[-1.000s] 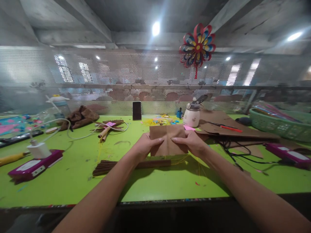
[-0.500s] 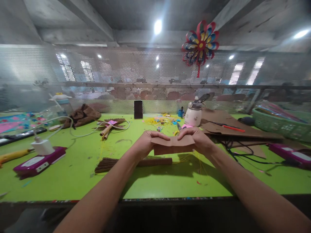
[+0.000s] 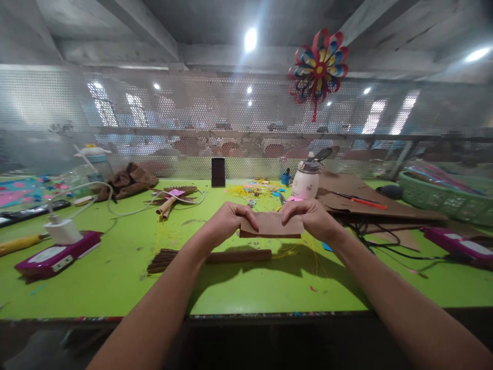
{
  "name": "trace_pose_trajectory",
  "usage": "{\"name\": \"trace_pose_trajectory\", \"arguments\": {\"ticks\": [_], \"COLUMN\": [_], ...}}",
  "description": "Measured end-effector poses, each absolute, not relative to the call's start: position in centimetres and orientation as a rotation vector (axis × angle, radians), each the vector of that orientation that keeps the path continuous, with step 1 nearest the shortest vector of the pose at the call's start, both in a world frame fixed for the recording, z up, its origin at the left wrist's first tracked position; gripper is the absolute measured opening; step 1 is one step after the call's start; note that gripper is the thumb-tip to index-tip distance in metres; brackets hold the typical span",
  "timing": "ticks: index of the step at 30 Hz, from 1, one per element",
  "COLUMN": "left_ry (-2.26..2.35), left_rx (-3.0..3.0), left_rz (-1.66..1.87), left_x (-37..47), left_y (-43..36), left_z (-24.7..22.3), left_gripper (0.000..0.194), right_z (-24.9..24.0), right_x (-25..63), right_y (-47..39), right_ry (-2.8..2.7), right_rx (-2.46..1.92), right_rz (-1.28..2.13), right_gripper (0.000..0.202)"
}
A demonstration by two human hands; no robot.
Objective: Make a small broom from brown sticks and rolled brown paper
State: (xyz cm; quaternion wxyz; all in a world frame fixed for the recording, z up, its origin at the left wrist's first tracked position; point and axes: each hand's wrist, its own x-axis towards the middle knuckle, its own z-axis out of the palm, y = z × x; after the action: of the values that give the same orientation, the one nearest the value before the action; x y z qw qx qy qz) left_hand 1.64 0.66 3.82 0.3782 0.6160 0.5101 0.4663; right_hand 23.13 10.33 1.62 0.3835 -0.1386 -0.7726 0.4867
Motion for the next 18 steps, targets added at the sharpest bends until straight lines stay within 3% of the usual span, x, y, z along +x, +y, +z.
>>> {"name": "trace_pose_trajectory", "arguments": {"ticks": [6,12,15,18], "left_ry": [1.253,0.765,0.586,0.583], "left_rx": [1.433,0.914,0.843,0.853], "left_rz": [1.292,1.56,1.477,1.44], "left_x": [1.6,1.7,2.8,4.3], "left_y": [0.8,1.3,1.2,1.2], "left_z": [4.0,3.2,2.4,1.8], "left_gripper": [0.032,0.052,0.048,0.029], "right_z": [1.5,1.0,0.5,0.1], "right_x": [22.7,22.0,21.4,20.8], "right_y": [10.4,10.5,10.6,10.3], "right_ry": [-1.968,-1.729,-1.63,-1.575], "right_rx": [-0.372,-0.435,-0.466,-0.47], "right_rz": [1.106,0.968,0.938,0.92], "right_gripper": [0.026,0.03,0.031,0.03]}}
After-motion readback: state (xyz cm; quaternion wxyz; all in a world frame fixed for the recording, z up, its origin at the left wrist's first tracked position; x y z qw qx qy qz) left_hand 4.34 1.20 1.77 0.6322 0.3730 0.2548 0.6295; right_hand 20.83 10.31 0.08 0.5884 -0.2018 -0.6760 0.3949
